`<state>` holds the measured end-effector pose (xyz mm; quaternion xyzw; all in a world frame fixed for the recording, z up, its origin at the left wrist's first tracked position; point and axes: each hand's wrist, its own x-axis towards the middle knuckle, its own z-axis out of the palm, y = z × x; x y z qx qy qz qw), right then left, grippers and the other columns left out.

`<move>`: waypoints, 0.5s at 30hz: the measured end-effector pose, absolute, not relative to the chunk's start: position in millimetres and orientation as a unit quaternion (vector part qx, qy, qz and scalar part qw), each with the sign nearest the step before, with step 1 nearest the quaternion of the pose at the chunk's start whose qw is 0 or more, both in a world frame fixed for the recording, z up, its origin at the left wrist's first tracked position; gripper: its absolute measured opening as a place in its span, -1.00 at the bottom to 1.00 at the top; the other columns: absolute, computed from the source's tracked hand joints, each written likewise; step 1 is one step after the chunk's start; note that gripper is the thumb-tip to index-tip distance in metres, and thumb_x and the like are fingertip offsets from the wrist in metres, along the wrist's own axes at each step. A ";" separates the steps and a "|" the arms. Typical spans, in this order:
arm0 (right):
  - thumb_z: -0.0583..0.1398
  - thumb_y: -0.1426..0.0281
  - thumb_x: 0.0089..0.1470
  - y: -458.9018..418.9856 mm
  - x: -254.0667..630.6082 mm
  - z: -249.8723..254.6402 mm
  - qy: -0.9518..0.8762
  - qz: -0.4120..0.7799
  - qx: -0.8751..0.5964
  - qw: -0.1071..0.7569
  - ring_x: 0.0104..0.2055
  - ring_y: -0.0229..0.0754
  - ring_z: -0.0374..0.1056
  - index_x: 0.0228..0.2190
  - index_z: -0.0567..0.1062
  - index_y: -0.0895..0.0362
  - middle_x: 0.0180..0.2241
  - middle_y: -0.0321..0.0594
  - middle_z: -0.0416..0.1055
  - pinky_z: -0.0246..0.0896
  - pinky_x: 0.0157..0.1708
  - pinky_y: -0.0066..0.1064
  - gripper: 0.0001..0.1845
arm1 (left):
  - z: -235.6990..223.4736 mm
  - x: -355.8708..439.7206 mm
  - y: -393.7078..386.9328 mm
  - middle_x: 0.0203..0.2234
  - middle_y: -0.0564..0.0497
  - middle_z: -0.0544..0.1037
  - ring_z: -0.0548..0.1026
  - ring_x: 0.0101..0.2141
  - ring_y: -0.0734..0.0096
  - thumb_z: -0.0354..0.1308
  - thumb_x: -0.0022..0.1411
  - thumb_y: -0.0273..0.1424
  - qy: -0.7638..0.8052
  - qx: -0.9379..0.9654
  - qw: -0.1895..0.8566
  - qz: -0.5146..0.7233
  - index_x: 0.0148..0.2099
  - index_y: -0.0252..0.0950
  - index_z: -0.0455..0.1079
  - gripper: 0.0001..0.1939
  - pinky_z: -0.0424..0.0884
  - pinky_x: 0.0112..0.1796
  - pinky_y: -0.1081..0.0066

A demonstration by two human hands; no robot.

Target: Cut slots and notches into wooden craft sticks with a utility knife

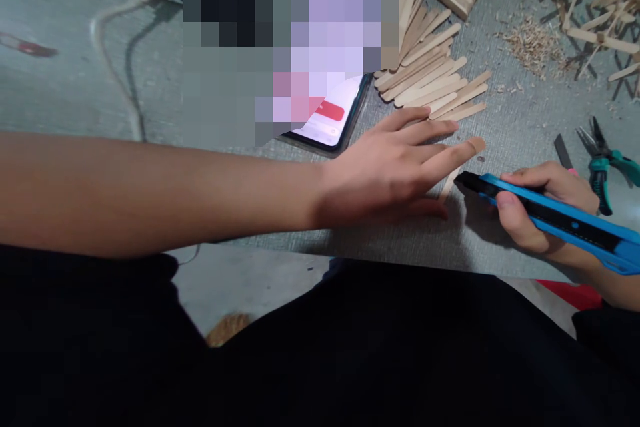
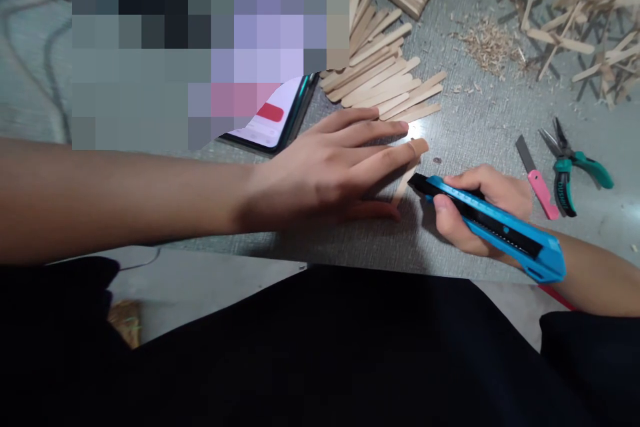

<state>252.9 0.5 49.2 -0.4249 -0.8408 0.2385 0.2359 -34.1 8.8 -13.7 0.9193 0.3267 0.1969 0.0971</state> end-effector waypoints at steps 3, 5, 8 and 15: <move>0.34 0.24 0.40 1.8 251.7 50.3 -0.840 0.234 -0.428 0.238 -0.48 -0.10 0.55 -0.16 0.54 -0.04 -0.36 -0.24 0.66 0.44 -0.51 -0.20 -0.90 | -13.6 -33.6 9.4 0.38 -0.29 0.53 0.40 0.48 0.07 0.15 0.62 0.08 0.331 0.919 0.106 0.189 0.62 -0.28 0.08 -0.20 0.22 0.51 -0.01; 0.34 0.24 0.40 2.1 251.6 50.6 -0.842 0.232 -0.427 0.235 -0.47 -0.10 0.56 -0.17 0.55 -0.04 -0.33 -0.23 0.67 0.45 -0.50 -0.19 -0.90 | -13.5 -33.2 9.6 0.39 -0.30 0.52 0.40 0.47 0.07 0.15 0.62 0.08 0.331 0.918 0.111 0.188 0.62 -0.28 0.09 -0.20 0.23 0.51 -0.02; 0.36 0.27 0.38 3.3 252.7 49.6 -0.846 0.229 -0.424 0.229 -0.46 -0.11 0.57 -0.17 0.56 -0.04 -0.31 -0.23 0.68 0.47 -0.48 -0.19 -0.92 | -13.5 -33.2 9.3 0.38 -0.32 0.52 0.41 0.47 0.06 0.17 0.62 0.04 0.327 0.917 0.113 0.197 0.61 -0.31 0.10 -0.21 0.24 0.51 -0.01; 0.40 0.16 0.34 7.8 259.1 43.0 -0.835 0.271 -0.412 0.244 -0.45 -0.11 0.60 -0.14 0.57 -0.07 -0.31 -0.27 0.69 0.51 -0.50 -0.23 -0.82 | -15.6 -34.5 7.9 0.38 -0.30 0.52 0.41 0.46 0.07 0.21 0.60 0.03 0.321 0.913 0.123 0.218 0.61 -0.29 0.08 -0.19 0.24 0.51 -0.01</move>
